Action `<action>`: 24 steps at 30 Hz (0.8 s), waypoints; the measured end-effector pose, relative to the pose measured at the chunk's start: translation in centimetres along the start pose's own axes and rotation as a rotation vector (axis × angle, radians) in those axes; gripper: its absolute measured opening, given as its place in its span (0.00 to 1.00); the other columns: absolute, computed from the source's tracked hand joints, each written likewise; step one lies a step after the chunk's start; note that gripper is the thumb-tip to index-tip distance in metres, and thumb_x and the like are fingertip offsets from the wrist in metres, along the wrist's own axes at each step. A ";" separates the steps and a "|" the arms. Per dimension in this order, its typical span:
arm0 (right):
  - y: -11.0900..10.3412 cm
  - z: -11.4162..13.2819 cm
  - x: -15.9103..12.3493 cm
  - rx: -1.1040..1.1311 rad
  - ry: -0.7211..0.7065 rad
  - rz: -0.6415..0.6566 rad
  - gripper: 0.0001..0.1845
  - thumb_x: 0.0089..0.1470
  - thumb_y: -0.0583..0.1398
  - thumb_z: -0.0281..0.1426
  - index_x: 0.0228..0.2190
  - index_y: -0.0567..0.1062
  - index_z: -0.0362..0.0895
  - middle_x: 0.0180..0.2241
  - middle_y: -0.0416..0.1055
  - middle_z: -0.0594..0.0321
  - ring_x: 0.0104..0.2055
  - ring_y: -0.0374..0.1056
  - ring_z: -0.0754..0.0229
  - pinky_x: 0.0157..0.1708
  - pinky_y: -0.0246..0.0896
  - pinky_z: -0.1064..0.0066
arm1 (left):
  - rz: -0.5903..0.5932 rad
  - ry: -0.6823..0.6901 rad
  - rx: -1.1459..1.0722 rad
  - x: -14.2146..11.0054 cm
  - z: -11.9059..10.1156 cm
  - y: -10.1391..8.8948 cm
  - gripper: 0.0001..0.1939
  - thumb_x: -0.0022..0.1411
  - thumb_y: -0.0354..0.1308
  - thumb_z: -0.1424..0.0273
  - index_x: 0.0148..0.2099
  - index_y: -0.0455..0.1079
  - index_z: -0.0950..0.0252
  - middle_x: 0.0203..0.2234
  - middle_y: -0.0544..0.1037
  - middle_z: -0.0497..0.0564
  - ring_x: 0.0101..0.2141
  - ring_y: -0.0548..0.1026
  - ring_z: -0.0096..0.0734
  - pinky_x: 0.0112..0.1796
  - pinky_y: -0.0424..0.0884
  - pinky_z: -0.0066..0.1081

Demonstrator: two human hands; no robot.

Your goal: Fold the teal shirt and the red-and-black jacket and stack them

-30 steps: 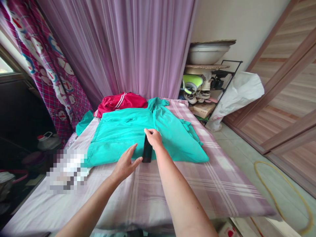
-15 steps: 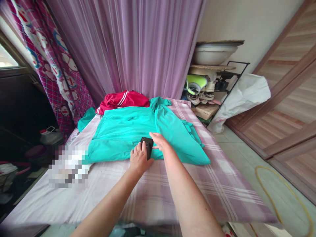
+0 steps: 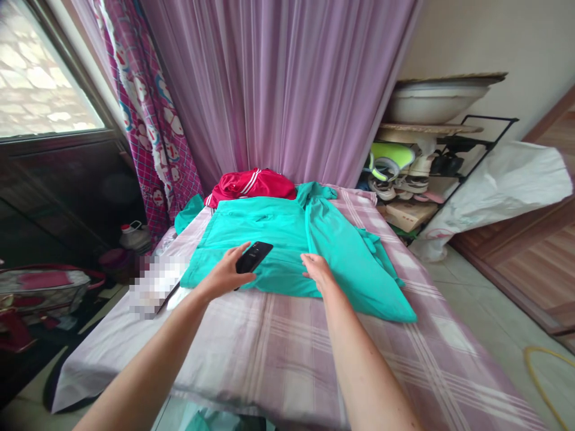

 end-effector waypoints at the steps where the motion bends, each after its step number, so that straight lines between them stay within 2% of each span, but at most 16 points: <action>1: 0.0 -0.2 0.1 -0.002 -0.005 -0.008 0.16 0.57 0.59 0.35 0.43 0.77 0.39 0.50 0.75 0.48 0.53 0.71 0.52 0.29 0.71 0.75 | -0.056 -0.015 0.033 -0.3 0.9 -1.7 0.44 0.50 0.62 0.64 0.69 0.56 0.58 0.59 0.66 0.57 0.54 0.71 0.44 0.53 0.70 0.39; 3: 0.0 -0.6 0.5 -0.007 -0.019 -0.019 0.14 0.56 0.60 0.34 0.40 0.78 0.40 0.48 0.77 0.50 0.51 0.72 0.53 0.29 0.72 0.75 | -0.173 -0.072 0.125 -1.0 3.1 -5.1 0.42 0.50 0.61 0.64 0.68 0.57 0.59 0.58 0.67 0.57 0.55 0.70 0.45 0.55 0.68 0.41; 5: -0.1 -1.1 0.8 -0.012 -0.035 -0.025 0.12 0.54 0.60 0.35 0.38 0.79 0.41 0.45 0.78 0.52 0.50 0.73 0.53 0.29 0.73 0.74 | -0.239 -0.160 0.220 -2.1 5.9 -8.0 0.42 0.50 0.60 0.64 0.67 0.58 0.61 0.57 0.68 0.57 0.56 0.68 0.47 0.56 0.67 0.42; 7: -0.1 -1.5 1.1 -0.023 -0.061 -0.038 0.11 0.52 0.61 0.35 0.35 0.80 0.42 0.43 0.79 0.54 0.47 0.75 0.54 0.28 0.74 0.74 | -0.251 -0.265 0.304 -3.5 8.9 -10.0 0.42 0.50 0.60 0.63 0.67 0.58 0.60 0.57 0.67 0.57 0.57 0.68 0.49 0.56 0.66 0.43; 9: -0.1 -1.9 1.3 -0.036 -0.088 -0.059 0.11 0.51 0.62 0.36 0.34 0.81 0.43 0.39 0.80 0.56 0.43 0.76 0.55 0.28 0.74 0.73 | -0.268 -0.372 0.364 -5.1 11.8 -11.2 0.42 0.49 0.60 0.62 0.68 0.58 0.60 0.58 0.66 0.58 0.56 0.68 0.50 0.54 0.68 0.43; 12: 0.0 -2.2 1.5 -0.054 -0.111 -0.081 0.12 0.50 0.62 0.36 0.34 0.81 0.42 0.33 0.80 0.58 0.38 0.76 0.56 0.28 0.74 0.72 | -0.284 -0.432 0.411 -6.8 15.3 -12.2 0.42 0.49 0.60 0.60 0.67 0.58 0.58 0.57 0.66 0.58 0.56 0.69 0.51 0.52 0.69 0.43; 15: 0.1 -2.4 1.5 -0.084 -0.124 -0.084 0.12 0.50 0.61 0.36 0.34 0.81 0.43 0.31 0.80 0.60 0.37 0.76 0.56 0.28 0.74 0.71 | -0.300 -0.453 0.429 -7.2 17.4 -12.8 0.42 0.49 0.60 0.59 0.66 0.60 0.57 0.56 0.68 0.58 0.55 0.69 0.53 0.51 0.70 0.44; 24: 0.0 -3.4 2.2 -0.135 -0.167 -0.088 0.14 0.50 0.59 0.38 0.33 0.81 0.44 0.34 0.81 0.58 0.36 0.77 0.54 0.30 0.74 0.69 | -0.161 -0.334 0.406 -4.2 19.4 -13.3 0.43 0.49 0.56 0.58 0.68 0.58 0.62 0.56 0.68 0.59 0.55 0.70 0.50 0.56 0.67 0.41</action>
Point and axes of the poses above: each hand's wrist, its own x-axis towards the middle knuckle, its own y-axis out of the palm, z = x × y, the point moved 1 cm from there along x, towards the middle knuckle
